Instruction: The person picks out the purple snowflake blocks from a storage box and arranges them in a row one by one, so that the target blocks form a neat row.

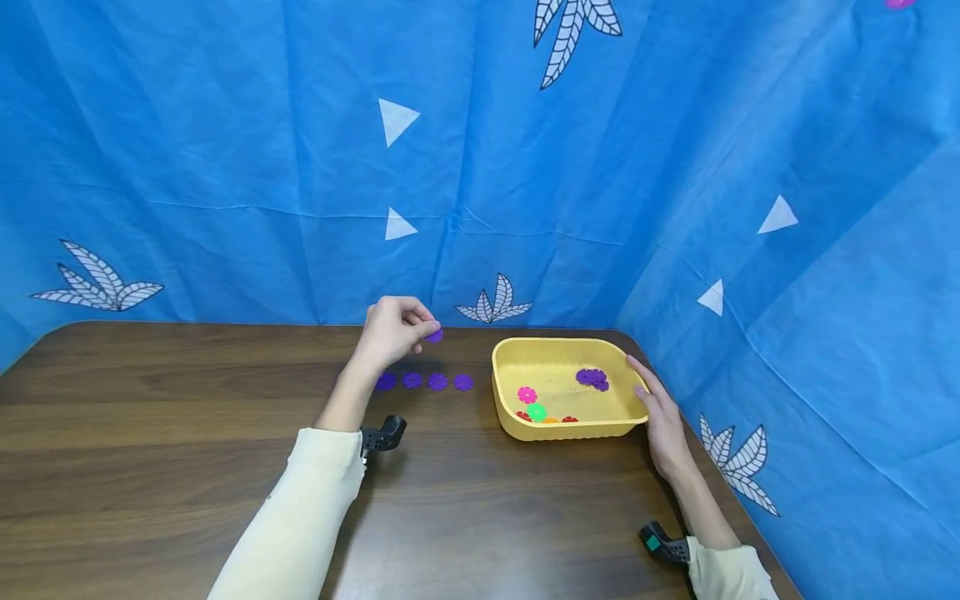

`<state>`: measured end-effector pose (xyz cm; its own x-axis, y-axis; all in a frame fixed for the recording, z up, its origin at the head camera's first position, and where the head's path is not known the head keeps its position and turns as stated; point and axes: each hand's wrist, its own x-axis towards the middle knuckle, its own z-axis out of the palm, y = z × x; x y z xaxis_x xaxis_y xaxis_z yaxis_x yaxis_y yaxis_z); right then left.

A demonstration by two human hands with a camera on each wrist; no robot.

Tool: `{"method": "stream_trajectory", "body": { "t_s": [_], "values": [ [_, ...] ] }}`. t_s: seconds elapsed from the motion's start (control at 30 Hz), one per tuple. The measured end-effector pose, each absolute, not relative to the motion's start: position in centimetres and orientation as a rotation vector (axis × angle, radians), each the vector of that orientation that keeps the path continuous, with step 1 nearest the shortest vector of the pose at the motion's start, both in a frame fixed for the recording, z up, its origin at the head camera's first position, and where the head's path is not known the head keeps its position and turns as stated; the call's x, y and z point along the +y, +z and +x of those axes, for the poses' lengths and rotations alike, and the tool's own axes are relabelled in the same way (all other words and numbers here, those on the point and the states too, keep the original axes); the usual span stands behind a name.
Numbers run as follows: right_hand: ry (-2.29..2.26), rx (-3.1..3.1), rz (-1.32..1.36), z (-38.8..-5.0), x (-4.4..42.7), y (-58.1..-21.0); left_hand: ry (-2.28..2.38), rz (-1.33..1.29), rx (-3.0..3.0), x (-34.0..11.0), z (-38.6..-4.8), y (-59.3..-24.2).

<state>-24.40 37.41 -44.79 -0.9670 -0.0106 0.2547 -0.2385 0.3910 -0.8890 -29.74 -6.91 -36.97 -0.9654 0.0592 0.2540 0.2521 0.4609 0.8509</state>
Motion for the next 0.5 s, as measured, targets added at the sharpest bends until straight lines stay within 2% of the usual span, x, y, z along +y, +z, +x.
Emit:
{"method": "stream_trajectory", "body": {
  "t_s": [0.5],
  "values": [
    [1.596,-2.457,0.232,-24.6,37.7,-44.9,-1.409,-0.224,-2.717,-14.3,-29.2,-38.4]
  ]
}}
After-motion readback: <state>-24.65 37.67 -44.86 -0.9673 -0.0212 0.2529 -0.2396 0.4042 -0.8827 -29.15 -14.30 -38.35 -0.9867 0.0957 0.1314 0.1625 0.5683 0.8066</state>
